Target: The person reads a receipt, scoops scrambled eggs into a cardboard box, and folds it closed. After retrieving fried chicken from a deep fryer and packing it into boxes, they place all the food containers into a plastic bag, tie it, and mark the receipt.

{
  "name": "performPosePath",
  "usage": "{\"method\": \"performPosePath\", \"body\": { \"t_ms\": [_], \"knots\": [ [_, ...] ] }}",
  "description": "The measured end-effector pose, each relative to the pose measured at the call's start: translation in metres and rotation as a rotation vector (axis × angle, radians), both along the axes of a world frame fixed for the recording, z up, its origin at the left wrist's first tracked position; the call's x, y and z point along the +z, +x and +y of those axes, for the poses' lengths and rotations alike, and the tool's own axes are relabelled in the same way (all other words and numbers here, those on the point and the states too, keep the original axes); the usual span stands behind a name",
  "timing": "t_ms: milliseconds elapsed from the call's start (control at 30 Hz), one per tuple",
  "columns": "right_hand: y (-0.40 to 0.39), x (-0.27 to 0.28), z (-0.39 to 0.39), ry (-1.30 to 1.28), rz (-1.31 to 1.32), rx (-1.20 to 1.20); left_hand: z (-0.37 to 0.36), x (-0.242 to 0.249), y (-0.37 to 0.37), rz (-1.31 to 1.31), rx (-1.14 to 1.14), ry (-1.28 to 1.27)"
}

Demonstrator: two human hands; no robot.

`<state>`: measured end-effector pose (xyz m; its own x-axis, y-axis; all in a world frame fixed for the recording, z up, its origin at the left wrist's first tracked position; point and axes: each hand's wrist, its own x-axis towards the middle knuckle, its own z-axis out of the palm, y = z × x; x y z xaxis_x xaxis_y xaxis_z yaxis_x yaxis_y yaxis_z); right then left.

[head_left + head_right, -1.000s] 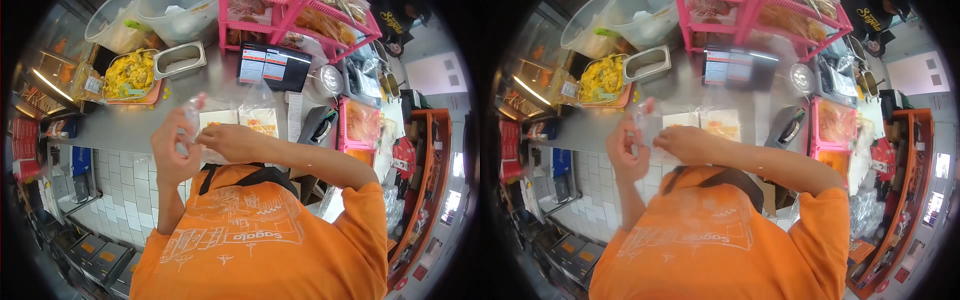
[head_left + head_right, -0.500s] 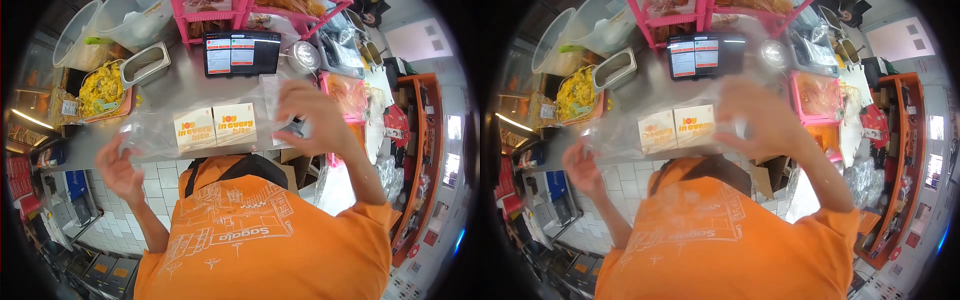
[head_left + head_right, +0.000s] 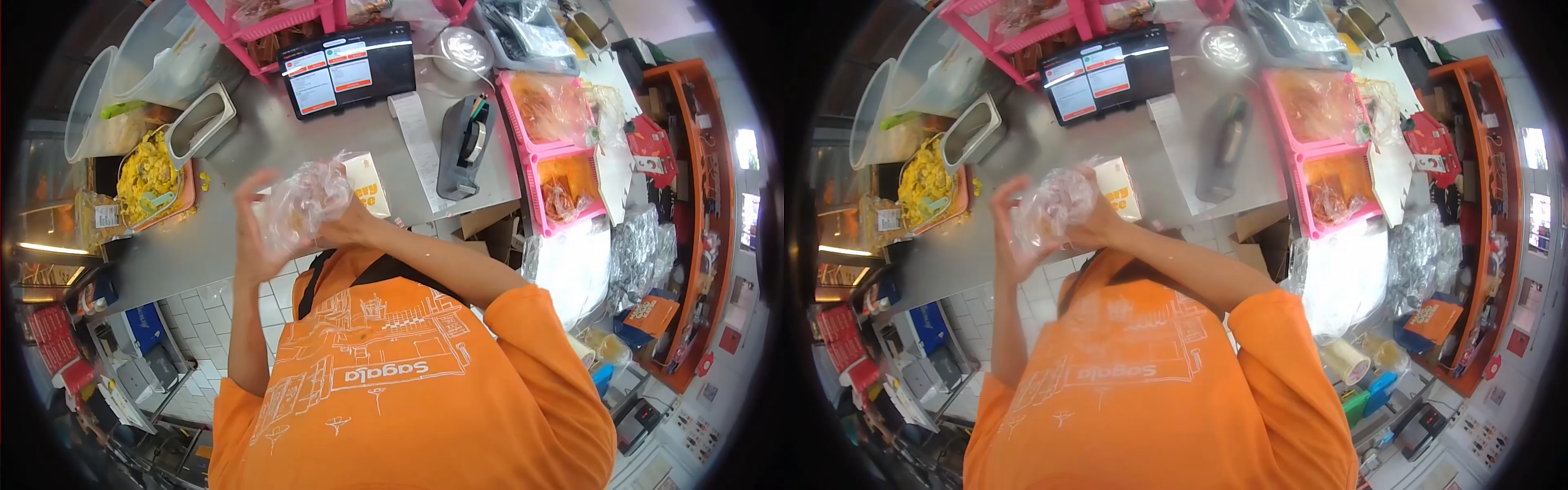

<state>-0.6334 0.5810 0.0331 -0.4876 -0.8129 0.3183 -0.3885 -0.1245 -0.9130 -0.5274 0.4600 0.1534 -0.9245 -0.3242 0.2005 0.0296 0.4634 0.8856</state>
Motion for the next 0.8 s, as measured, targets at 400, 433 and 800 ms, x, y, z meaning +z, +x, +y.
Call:
{"method": "performPosePath", "body": {
  "t_ms": [400,433,800],
  "knots": [
    [0.025,0.087,-0.011,0.179,0.857,-0.039,0.016,-0.087,-0.028,0.044,-0.171,0.161],
    [0.026,0.088,-0.011,0.177,0.856,-0.035,0.018,-0.083,-0.029,0.061,-0.165,0.209],
    [0.006,0.129,0.065,-0.152,0.555,0.003,-0.064,-0.115,-0.012,0.172,0.21,-0.915]
  ]
}}
